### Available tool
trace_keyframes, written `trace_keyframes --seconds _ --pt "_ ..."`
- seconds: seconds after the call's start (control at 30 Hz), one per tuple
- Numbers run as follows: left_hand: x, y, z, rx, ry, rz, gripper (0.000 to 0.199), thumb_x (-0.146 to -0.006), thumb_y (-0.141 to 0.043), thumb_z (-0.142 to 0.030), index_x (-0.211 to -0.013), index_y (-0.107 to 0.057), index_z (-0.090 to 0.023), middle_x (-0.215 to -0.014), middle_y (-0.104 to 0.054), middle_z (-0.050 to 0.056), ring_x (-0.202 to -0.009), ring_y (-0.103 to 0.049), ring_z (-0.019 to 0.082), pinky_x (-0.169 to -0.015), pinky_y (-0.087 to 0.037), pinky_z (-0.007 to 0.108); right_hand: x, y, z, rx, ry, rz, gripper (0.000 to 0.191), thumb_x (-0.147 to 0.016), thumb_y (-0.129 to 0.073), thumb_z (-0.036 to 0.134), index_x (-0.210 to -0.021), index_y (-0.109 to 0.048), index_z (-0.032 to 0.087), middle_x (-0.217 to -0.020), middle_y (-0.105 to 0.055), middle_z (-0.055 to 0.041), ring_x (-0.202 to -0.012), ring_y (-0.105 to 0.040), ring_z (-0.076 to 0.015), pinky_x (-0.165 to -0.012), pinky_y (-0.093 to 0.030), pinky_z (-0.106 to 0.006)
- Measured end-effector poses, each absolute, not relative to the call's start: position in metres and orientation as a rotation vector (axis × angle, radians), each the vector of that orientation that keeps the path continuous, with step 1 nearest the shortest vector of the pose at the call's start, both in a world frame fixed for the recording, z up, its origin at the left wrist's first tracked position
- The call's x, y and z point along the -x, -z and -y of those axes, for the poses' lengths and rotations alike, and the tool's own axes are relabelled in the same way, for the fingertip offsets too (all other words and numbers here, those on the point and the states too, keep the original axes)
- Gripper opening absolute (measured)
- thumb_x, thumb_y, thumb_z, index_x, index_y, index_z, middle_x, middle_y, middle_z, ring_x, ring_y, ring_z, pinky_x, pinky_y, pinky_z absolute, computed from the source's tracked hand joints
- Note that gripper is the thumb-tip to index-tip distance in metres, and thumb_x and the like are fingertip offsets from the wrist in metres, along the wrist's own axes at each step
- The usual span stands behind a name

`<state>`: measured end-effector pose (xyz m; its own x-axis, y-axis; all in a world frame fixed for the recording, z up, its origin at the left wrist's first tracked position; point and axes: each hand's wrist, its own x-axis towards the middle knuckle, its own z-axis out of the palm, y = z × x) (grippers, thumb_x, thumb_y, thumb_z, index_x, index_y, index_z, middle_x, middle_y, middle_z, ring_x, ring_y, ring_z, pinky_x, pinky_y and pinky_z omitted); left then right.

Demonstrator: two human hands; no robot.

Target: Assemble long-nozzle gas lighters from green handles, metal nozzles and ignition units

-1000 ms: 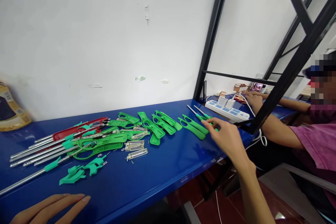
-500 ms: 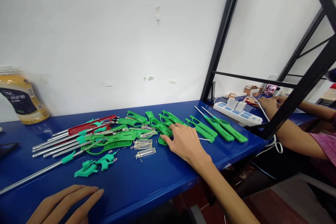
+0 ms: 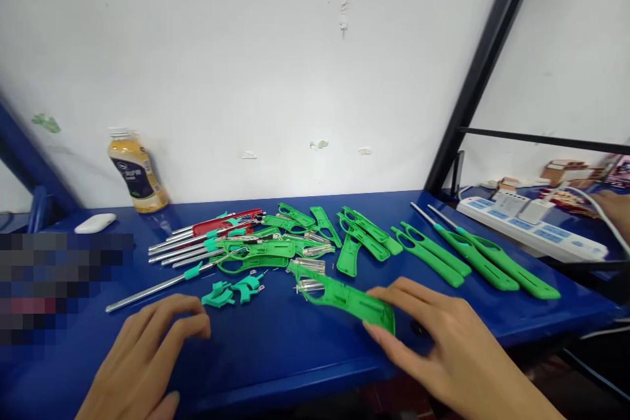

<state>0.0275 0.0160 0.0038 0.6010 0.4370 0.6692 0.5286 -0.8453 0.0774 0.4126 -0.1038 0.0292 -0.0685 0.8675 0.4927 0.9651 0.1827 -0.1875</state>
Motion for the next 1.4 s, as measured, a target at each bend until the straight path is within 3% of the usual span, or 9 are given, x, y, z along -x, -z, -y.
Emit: trace_keyframes --seconds 0.17,0.27,0.37,0.6,0.73,0.87,0.93,1.07,1.4 --pt "-0.001 -0.026 -0.054 2.543 0.887 1.209 0.029 -0.108 -0.044 -0.043 -0.125 -0.060 -0.026 -0.124 -0.064 0.009 -0.111 -0.061 0.030 -0.093 -0.048 0.047 -0.395 -0.018 0.107 1.646 0.123 2.125 0.034 -0.105 -0.065 0.047 -0.137 -0.075 0.037 -0.121 -0.082 -0.0023 -0.095 -0.083 -0.0215 -0.083 -0.068 -0.031" --pt "0.002 -0.024 -0.084 2.574 0.764 1.302 0.038 -0.108 -0.043 -0.048 -0.128 -0.066 -0.025 -0.124 -0.070 0.010 -0.114 -0.065 0.033 -0.097 -0.051 0.050 -0.385 -0.014 0.103 1.677 0.128 2.144 0.035 -0.104 -0.065 0.052 -0.136 -0.075 0.040 -0.130 -0.080 -0.0027 -0.097 -0.084 -0.0246 -0.083 -0.069 -0.036" --pt "0.001 -0.018 -0.106 2.619 0.674 1.309 0.045 -0.106 -0.043 -0.048 -0.136 -0.068 -0.024 -0.124 -0.073 0.012 -0.115 -0.069 0.035 -0.101 -0.053 0.054 -0.380 -0.011 0.100 1.662 0.212 2.133 0.036 -0.106 -0.060 0.055 -0.136 -0.074 0.043 -0.133 -0.079 -0.0021 -0.095 -0.084 -0.0264 -0.073 -0.070 -0.037" --pt "0.004 -0.020 -0.122 2.709 0.548 1.281 0.043 -0.109 -0.040 -0.037 -0.135 -0.072 -0.025 -0.112 -0.075 0.010 -0.100 -0.075 0.029 -0.088 -0.059 0.041 -0.379 -0.013 0.095 1.662 0.233 2.098 0.043 -0.104 -0.062 0.063 -0.141 -0.070 0.045 -0.134 -0.078 -0.0032 -0.098 -0.083 -0.0270 -0.073 -0.068 -0.038" --pt "0.006 -0.018 -0.120 2.697 0.607 1.255 0.046 -0.110 -0.036 -0.038 -0.139 -0.070 -0.029 -0.109 -0.072 0.009 -0.092 -0.073 0.027 -0.081 -0.058 0.037 -0.367 -0.038 0.059 1.658 0.330 2.213 0.038 -0.114 -0.045 0.052 -0.133 -0.074 0.035 -0.120 -0.079 -0.0051 -0.089 -0.081 -0.0228 -0.071 -0.062 -0.036" --pt "0.004 -0.018 -0.117 2.686 0.658 1.237 0.046 -0.111 -0.034 -0.038 -0.139 -0.069 -0.030 -0.112 -0.069 0.009 -0.093 -0.072 0.026 -0.078 -0.056 0.035 -0.349 -0.065 -0.004 1.659 0.355 2.355 0.037 -0.112 -0.053 0.047 -0.132 -0.074 0.025 -0.125 -0.076 -0.0097 -0.080 -0.077 -0.0238 -0.065 -0.058 -0.037" --pt "0.003 -0.021 -0.114 2.691 0.661 1.235 0.045 -0.111 -0.035 -0.036 -0.140 -0.069 -0.030 -0.114 -0.070 0.008 -0.096 -0.073 0.025 -0.079 -0.057 0.034 -0.341 -0.072 -0.032 1.661 0.350 2.434 0.038 -0.110 -0.059 0.049 -0.131 -0.072 0.020 -0.128 -0.074 -0.0116 -0.082 -0.076 -0.0221 -0.071 -0.061 -0.040" --pt "0.001 -0.027 -0.109 2.696 0.649 1.251 0.043 -0.110 -0.038 -0.031 -0.140 -0.068 -0.030 -0.114 -0.070 0.007 -0.098 -0.073 0.025 -0.080 -0.058 0.034 -0.329 -0.072 -0.065 1.674 0.299 2.529 0.039 -0.105 -0.071 0.044 -0.135 -0.067 0.018 -0.132 -0.071 -0.0100 -0.109 -0.073 -0.0242 -0.092 -0.063 -0.046" --pt "-0.002 -0.027 -0.105 2.701 0.692 1.282 0.043 -0.110 -0.036 -0.032 -0.140 -0.067 -0.029 -0.116 -0.070 0.008 -0.100 -0.074 0.025 -0.084 -0.060 0.037 -0.334 -0.080 -0.069 1.743 0.012 2.493 0.037 -0.105 -0.071 0.042 -0.134 -0.068 0.020 -0.134 -0.070 -0.0100 -0.112 -0.072 -0.0249 -0.095 -0.063 -0.047"
